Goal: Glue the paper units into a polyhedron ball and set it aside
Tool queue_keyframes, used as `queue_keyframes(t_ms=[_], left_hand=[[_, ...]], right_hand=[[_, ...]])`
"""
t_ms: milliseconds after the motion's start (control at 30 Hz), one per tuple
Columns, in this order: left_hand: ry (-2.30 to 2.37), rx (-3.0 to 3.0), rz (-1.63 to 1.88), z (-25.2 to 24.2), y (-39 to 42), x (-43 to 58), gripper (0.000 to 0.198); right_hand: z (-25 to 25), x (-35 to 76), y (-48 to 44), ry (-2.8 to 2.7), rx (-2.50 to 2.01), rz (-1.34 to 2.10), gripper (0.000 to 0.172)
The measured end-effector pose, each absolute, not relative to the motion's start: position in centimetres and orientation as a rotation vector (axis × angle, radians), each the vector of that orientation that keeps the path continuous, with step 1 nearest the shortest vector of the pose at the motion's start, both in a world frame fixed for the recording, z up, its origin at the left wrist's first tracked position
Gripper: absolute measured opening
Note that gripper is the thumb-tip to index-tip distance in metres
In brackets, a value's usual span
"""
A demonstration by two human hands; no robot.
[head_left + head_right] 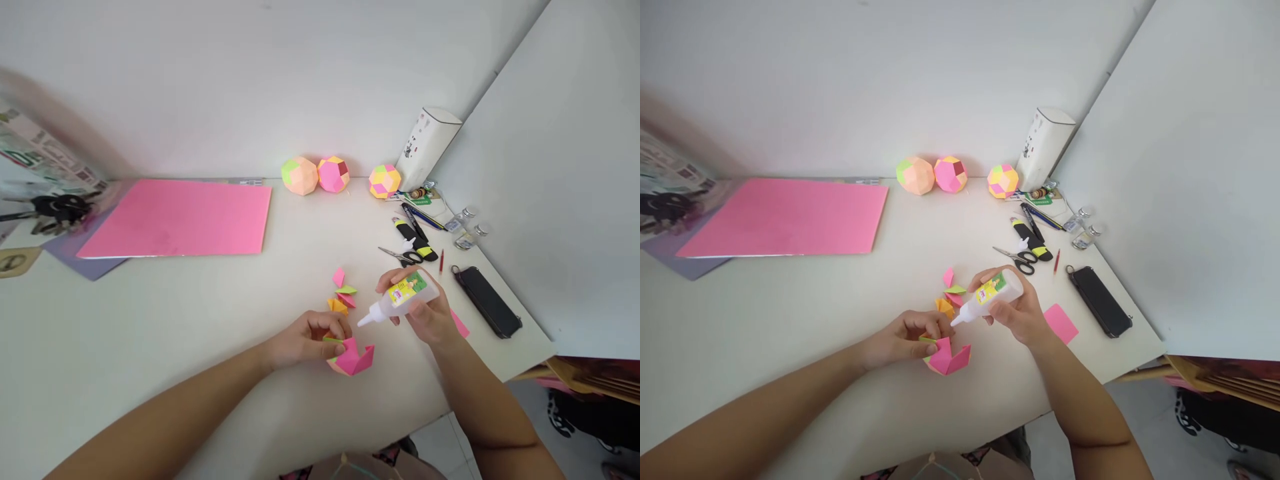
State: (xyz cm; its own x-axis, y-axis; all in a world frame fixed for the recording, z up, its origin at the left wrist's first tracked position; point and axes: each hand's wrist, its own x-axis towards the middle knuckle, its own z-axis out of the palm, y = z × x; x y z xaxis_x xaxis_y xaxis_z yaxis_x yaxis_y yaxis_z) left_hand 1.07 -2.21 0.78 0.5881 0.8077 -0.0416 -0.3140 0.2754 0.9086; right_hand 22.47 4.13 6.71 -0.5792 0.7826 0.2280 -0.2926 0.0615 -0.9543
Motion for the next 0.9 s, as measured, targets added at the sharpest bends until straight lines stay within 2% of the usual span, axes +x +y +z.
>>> queue_keyframes(t_ms=[367, 900], left_hand=[[0.591, 1.034, 0.784, 0.5, -2.3, 1.1, 0.009], [0.602, 1.032, 0.761, 0.6, -2.3, 1.2, 0.012]], right_hand=[[5.9, 21.2, 3.0, -1.512, -0.523, 1.747, 0.033], [6.0, 20.8, 2.8, -1.598, -0.461, 1.638, 0.036]])
